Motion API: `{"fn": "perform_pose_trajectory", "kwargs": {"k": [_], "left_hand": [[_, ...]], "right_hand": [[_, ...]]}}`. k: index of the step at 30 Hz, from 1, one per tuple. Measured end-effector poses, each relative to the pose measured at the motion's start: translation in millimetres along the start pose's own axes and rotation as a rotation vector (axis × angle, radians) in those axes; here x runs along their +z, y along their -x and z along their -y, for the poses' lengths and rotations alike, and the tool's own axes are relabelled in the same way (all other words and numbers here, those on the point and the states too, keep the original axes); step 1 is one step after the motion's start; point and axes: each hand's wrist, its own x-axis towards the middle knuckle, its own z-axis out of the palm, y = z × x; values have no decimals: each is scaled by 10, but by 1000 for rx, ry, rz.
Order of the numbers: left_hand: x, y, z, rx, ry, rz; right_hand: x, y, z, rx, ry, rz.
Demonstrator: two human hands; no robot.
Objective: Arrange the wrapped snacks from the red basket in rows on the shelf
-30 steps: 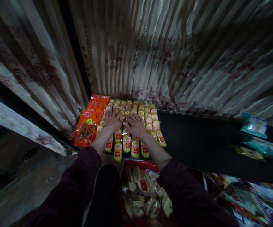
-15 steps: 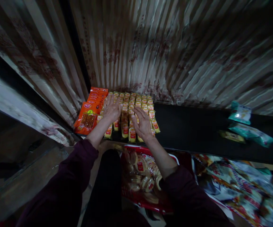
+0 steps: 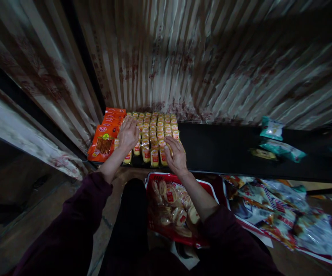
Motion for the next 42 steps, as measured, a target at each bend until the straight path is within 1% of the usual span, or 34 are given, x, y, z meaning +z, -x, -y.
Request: {"fn": "perform_pose_trajectory", "kwargs": {"k": [4,7,11,14,17,20,22,24,26,29,31,34,36,38,42], "left_hand": [[118,39,-146,60,-38,60],[226,83,-219,87,-65,141],[336,143,-259,102,-91,254],[381,162,-269,121,-95,301],[410,137,-265,106,-106,320],[439,82,-264,109,-121,359],[456,54,-288,133,-123,402],[460,60,-350,146,-124,435],[448,122,-449,163,-124,433],[429,333,-628,219,-104,368],[445,527,-729,240,-89,325],[533,799,-802,309,-66,329],[602,913,-780,302,-78,341],[641,960,-705,296,-94,355],[599,937,-489,325,-123,357]], "right_hand": [[-20,19,-155,112,25,-53],[-8,13,-248,137,7,-58],[36,9,-296,181,-16,-49],[70,9,-322,216,-18,-55],[100,9,-351,213,-16,-57],[132,-9,-370,204,0,-24],[147,-25,-393,211,17,-5],[142,-25,-441,226,48,-18],[116,12,-517,249,89,-62],[71,148,-651,293,138,-115],[73,264,-724,314,143,-108],[147,403,-786,323,118,-71],[221,448,-795,328,107,-51],[288,460,-787,343,116,-36],[364,453,-742,391,177,-10]]}}
